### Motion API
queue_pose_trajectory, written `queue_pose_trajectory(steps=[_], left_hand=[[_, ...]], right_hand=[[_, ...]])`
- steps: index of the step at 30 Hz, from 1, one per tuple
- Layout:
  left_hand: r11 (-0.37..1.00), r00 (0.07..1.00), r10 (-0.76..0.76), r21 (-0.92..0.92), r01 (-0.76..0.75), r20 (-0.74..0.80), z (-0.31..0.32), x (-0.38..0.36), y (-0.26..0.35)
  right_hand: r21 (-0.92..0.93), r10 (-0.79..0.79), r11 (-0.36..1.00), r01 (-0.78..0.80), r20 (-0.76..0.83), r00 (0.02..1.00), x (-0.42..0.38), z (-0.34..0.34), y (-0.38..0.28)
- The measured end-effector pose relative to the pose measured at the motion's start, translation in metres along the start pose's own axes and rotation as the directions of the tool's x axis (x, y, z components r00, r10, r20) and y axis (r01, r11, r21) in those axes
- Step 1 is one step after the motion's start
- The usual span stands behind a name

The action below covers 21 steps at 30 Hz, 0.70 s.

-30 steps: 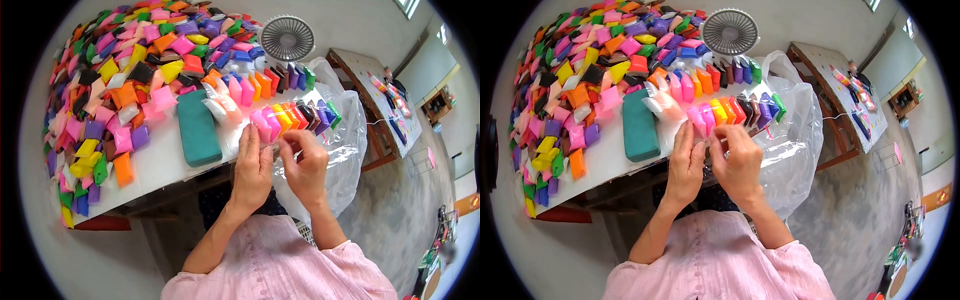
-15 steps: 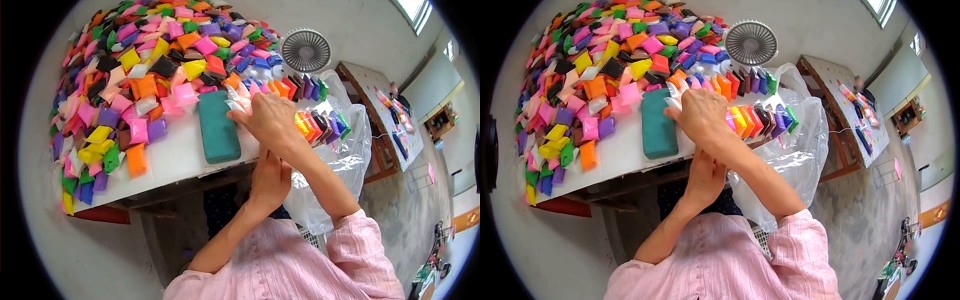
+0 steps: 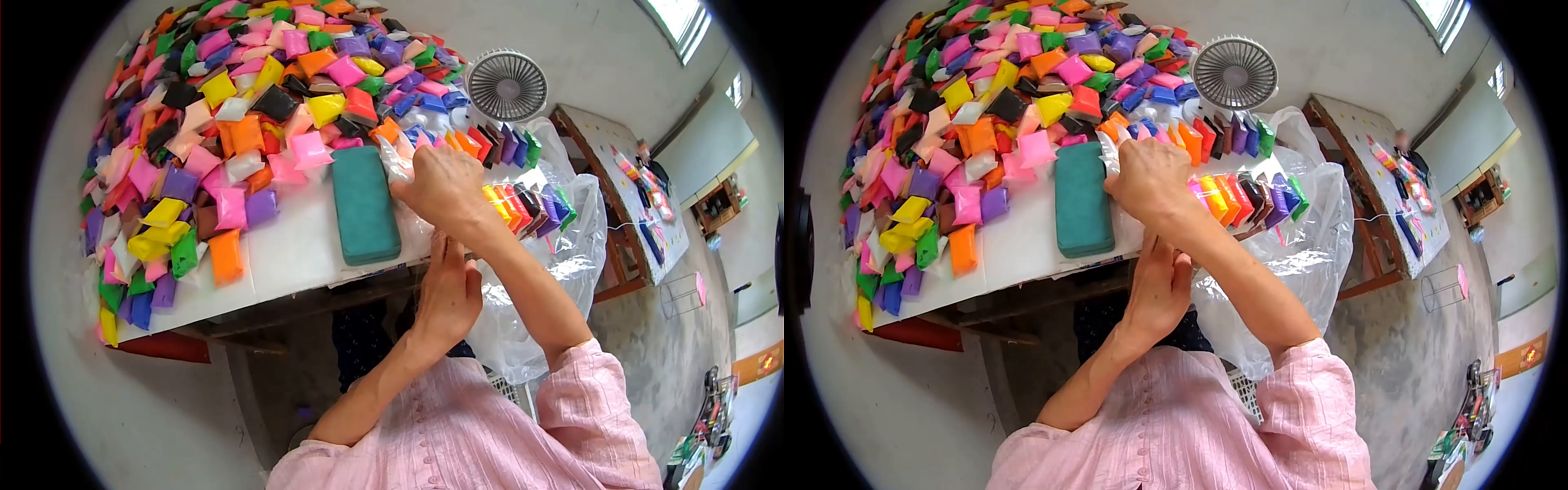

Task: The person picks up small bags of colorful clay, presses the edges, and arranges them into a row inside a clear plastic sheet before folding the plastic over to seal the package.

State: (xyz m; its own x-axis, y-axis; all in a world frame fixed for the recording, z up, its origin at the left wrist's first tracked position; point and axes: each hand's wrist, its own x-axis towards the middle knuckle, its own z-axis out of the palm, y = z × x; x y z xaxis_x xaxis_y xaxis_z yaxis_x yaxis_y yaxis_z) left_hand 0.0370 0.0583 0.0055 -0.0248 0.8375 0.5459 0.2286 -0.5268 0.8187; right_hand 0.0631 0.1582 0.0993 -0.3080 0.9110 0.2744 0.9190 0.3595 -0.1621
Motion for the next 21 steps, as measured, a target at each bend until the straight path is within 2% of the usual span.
queue_pose_trajectory(steps=[3, 6, 9, 13, 15, 16, 17, 19, 21], left_hand=[[1.0, 1.0, 0.018, 0.015, -0.018, -0.007, 0.0, 0.0, -0.001], [1.0, 1.0, 0.003, 0.027, -0.003, -0.002, 0.001, -0.002, -0.002], [0.999, 1.0, 0.022, 0.031, -0.022, -0.011, 0.001, -0.002, -0.004], [0.999, 0.999, 0.035, 0.028, -0.035, -0.011, 0.0, -0.001, -0.005], [0.997, 0.992, -0.08, -0.017, 0.082, 0.093, -0.007, 0.001, 0.003], [0.989, 0.98, -0.134, -0.035, 0.141, 0.148, -0.009, 0.002, 0.006], [0.993, 0.989, -0.118, -0.007, 0.119, 0.094, -0.006, 0.001, 0.002], [0.997, 0.997, -0.077, 0.017, 0.077, 0.018, 0.0, -0.002, -0.008], [0.999, 0.999, -0.032, 0.013, 0.032, -0.023, 0.003, -0.002, -0.015]], right_hand=[[0.006, -0.005, 1.0, 0.004, 0.01, 1.0, 0.0, 0.0, 0.002], [-0.003, 0.018, 1.0, -0.018, 0.094, 0.995, 0.004, 0.003, 0.002], [-0.008, 0.004, 1.0, -0.004, 0.051, 0.999, 0.002, 0.004, 0.002], [0.029, 0.062, 0.998, -0.061, -0.035, 0.997, -0.005, -0.006, -0.002], [0.06, 0.092, 0.994, -0.087, -0.096, 0.991, -0.013, -0.021, -0.001], [0.095, 0.057, 0.995, -0.034, -0.252, 0.966, -0.02, -0.022, 0.003], [0.173, 0.076, 0.985, -0.024, -0.298, 0.952, -0.029, -0.031, 0.007], [0.502, 0.095, 0.858, 0.105, -0.356, 0.93, -0.049, -0.046, 0.019], [0.705, 0.211, 0.708, 0.054, -0.283, 0.935, -0.075, -0.053, 0.029]])
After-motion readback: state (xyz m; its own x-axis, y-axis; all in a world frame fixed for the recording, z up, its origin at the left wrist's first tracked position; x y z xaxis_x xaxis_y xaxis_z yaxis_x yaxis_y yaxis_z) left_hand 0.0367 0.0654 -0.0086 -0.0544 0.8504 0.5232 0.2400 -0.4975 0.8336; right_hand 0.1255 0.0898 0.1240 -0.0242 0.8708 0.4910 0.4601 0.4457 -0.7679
